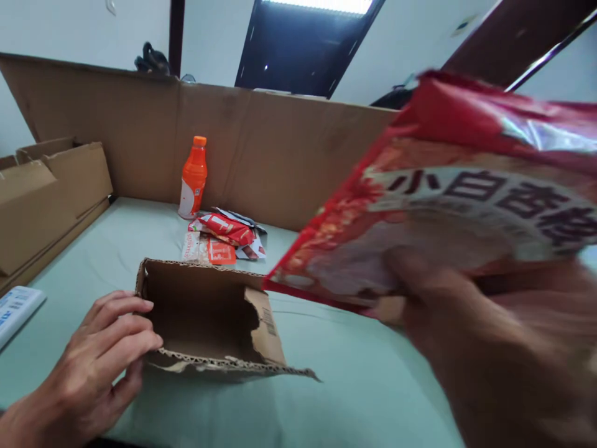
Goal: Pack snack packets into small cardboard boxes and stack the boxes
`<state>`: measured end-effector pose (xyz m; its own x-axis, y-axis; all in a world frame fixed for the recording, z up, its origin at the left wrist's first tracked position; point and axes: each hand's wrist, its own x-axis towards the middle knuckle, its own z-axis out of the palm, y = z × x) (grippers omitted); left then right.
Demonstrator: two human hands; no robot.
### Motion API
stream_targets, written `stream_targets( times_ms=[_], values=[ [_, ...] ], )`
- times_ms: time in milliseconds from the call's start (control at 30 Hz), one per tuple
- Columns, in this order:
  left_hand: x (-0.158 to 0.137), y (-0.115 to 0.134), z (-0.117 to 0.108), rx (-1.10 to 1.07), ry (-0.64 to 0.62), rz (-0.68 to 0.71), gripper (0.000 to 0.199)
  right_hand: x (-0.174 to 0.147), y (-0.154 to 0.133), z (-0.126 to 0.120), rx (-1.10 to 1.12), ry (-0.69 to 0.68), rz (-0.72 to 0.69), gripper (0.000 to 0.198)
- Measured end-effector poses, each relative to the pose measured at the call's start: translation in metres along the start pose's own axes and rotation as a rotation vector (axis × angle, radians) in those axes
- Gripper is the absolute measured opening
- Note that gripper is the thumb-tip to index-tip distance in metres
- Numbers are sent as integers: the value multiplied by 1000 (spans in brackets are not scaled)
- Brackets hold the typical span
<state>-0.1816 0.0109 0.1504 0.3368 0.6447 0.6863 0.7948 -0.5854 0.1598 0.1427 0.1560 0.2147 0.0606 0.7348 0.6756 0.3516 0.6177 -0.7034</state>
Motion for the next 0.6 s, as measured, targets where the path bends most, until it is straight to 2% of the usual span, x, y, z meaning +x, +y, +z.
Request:
stream_targets(
  times_ms=[33,100,200,267,300,400,533,600],
  values=[
    [0,0,1,4,12,-6,38,-1,-10,16,45,5,-30,22],
    [0,3,3,10,32,-27,36,-6,-20,45,105,-193,-147,21],
    [-1,8,5,21,66,-59,34,-14,-19,73,30,-739,-254,11],
    [-1,11,5,26,81,-49,33,-17,-16,83,-206,-1055,-280,6],
    [0,12,6,23,90,-40,33,-18,-16,87,-333,-1170,-301,4],
    [4,13,7,7,86,-33,32,-20,-23,99,-541,-1417,-375,14],
    [21,18,1,-36,18,19,29,-30,-33,119,-561,-1660,-468,16],
    [31,22,-5,-43,-41,71,26,-35,-34,126,-572,-1714,-514,16]
  ],
)
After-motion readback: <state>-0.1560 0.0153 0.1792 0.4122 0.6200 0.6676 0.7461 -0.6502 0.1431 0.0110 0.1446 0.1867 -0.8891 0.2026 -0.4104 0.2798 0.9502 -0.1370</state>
